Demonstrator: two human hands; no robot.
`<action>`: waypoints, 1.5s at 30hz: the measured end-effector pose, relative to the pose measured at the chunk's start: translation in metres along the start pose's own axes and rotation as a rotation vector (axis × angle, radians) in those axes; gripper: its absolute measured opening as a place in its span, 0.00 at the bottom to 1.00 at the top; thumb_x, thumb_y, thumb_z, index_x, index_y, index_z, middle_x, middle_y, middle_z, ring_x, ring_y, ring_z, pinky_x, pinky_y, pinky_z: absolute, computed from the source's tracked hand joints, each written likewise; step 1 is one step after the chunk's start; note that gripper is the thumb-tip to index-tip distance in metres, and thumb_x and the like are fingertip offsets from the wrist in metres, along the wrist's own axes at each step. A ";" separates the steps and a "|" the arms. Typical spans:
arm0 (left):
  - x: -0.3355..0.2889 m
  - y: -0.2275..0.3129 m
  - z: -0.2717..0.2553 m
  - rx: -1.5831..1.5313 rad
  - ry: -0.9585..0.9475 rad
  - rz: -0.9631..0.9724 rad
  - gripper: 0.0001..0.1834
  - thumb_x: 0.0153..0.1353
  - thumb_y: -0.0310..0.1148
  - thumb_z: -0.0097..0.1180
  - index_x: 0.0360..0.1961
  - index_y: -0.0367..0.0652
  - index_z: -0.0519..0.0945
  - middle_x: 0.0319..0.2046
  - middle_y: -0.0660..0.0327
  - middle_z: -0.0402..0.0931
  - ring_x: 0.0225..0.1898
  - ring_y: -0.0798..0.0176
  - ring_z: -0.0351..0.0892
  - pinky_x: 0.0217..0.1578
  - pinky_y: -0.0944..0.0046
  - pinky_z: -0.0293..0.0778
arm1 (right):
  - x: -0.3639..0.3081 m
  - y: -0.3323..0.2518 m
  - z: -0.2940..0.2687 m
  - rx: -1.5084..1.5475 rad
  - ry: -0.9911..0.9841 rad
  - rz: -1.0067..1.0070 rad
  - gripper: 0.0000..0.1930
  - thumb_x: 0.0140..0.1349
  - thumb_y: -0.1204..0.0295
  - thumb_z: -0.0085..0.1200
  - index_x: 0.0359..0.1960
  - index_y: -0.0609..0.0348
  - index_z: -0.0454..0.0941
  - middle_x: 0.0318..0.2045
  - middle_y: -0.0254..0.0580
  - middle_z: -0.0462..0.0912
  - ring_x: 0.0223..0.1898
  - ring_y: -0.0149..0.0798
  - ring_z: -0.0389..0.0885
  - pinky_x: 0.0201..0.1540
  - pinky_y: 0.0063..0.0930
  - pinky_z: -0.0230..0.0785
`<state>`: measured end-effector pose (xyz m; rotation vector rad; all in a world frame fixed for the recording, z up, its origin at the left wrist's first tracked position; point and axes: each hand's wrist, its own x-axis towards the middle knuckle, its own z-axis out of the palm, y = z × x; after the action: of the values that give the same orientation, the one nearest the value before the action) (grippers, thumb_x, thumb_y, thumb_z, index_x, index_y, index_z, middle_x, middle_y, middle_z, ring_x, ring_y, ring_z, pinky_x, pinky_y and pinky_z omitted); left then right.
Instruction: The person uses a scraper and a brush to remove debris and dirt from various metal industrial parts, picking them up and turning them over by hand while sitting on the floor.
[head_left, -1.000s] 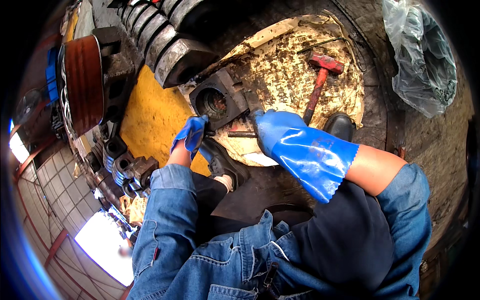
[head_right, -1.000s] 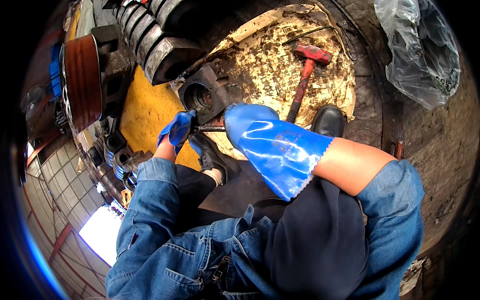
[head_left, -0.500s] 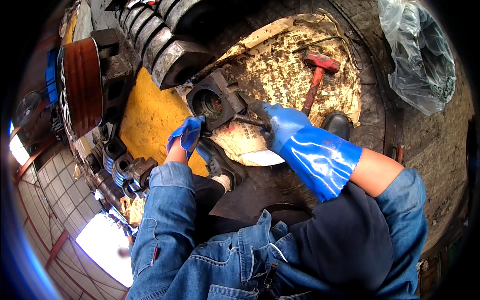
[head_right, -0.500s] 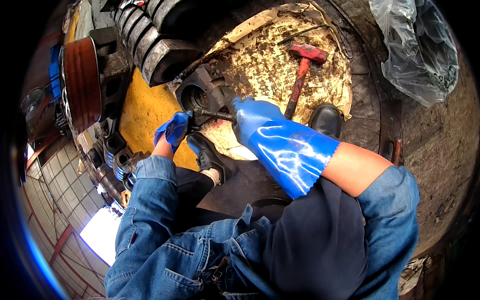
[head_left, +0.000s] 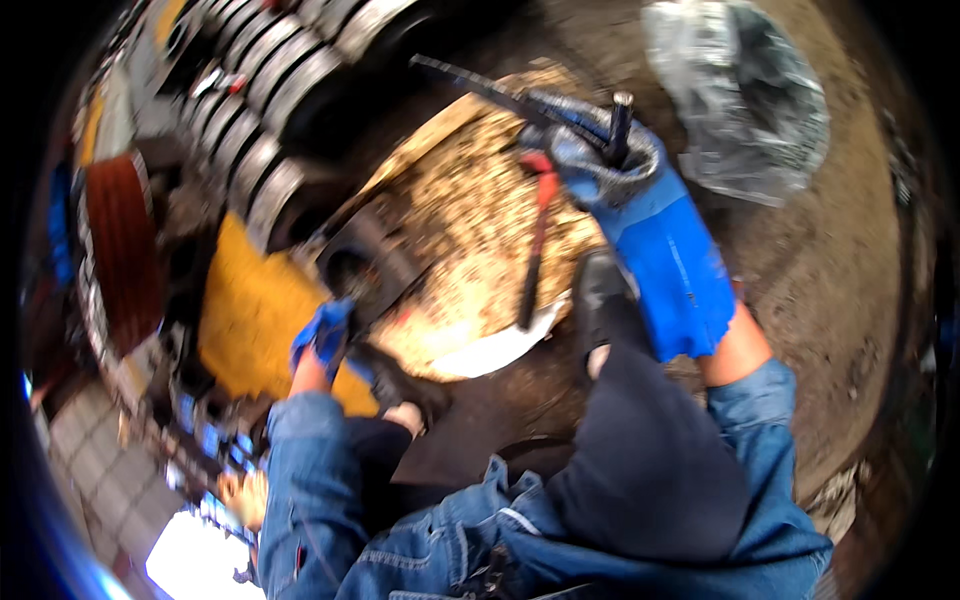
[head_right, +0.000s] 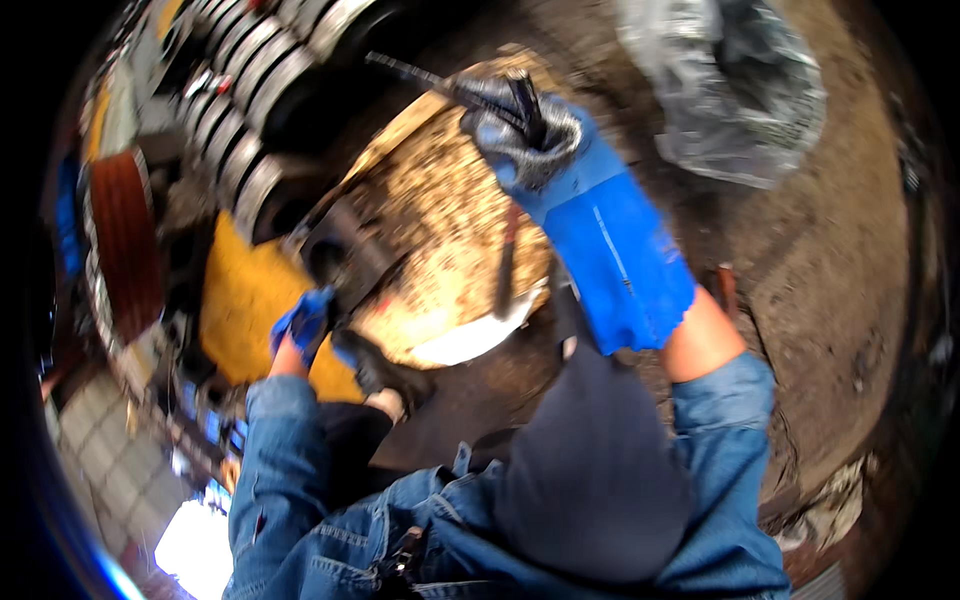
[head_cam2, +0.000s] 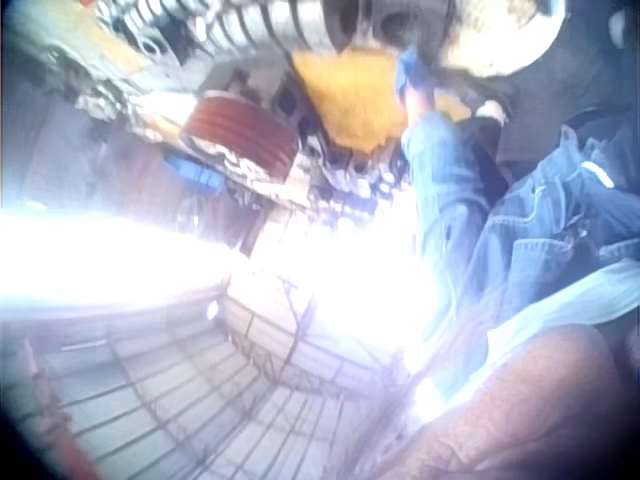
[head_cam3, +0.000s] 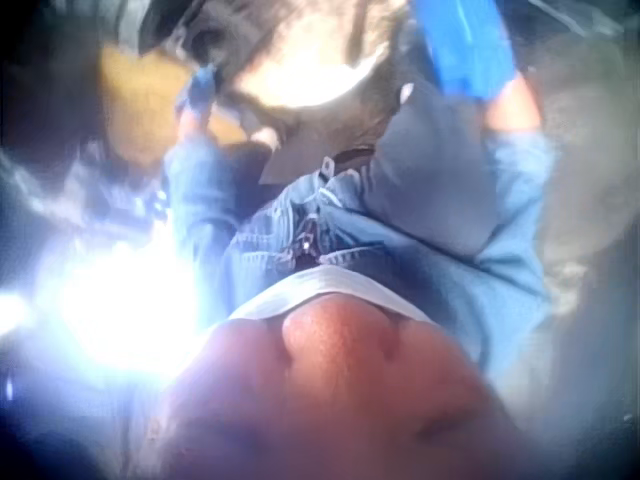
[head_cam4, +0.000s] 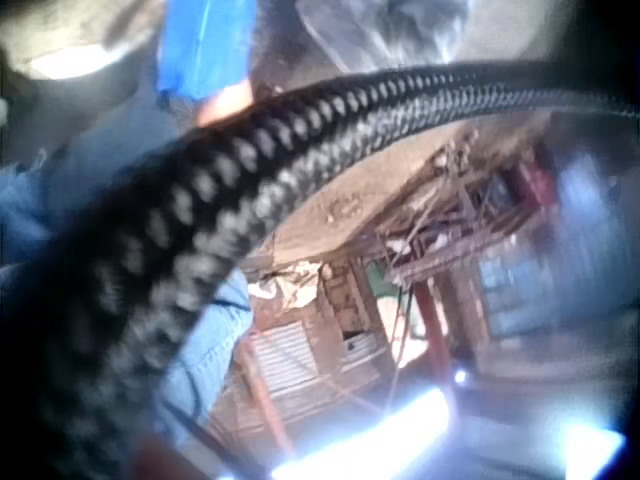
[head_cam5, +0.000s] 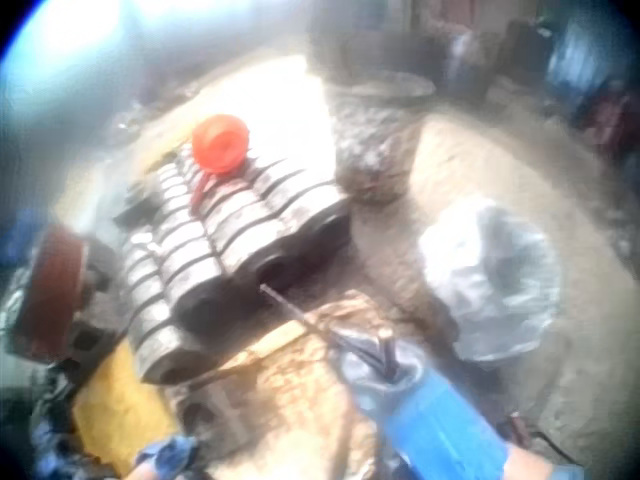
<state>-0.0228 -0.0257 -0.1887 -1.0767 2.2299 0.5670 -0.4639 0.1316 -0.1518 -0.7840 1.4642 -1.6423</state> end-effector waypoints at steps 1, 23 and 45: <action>0.008 -0.008 0.010 -0.020 -0.054 -0.040 0.17 0.69 0.35 0.41 0.46 0.39 0.81 0.42 0.43 0.81 0.48 0.44 0.81 0.46 0.52 0.75 | -0.011 -0.003 -0.021 0.103 0.085 0.075 0.19 0.68 0.70 0.55 0.58 0.63 0.75 0.36 0.34 0.80 0.34 0.25 0.76 0.40 0.21 0.71; -0.047 0.029 -0.065 -1.038 0.288 -0.132 0.20 0.68 0.44 0.52 0.33 0.36 0.82 0.26 0.57 0.79 0.25 0.59 0.79 0.29 0.58 0.76 | -0.206 -0.035 -0.199 0.788 1.113 0.350 0.18 0.71 0.60 0.44 0.19 0.42 0.65 0.14 0.26 0.66 0.16 0.33 0.64 0.21 0.31 0.58; -0.225 0.005 -0.160 -0.936 1.202 0.188 0.12 0.64 0.26 0.58 0.47 0.33 0.81 0.35 0.60 0.84 0.34 0.74 0.77 0.35 0.74 0.73 | -0.122 -0.015 0.152 -1.221 -0.390 0.148 0.13 0.66 0.61 0.51 0.37 0.57 0.83 0.29 0.49 0.85 0.31 0.36 0.84 0.35 0.33 0.75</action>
<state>0.0334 0.0057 0.0797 -2.0647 3.1715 1.4024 -0.2750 0.1607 -0.1089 -1.4630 2.0806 -0.2818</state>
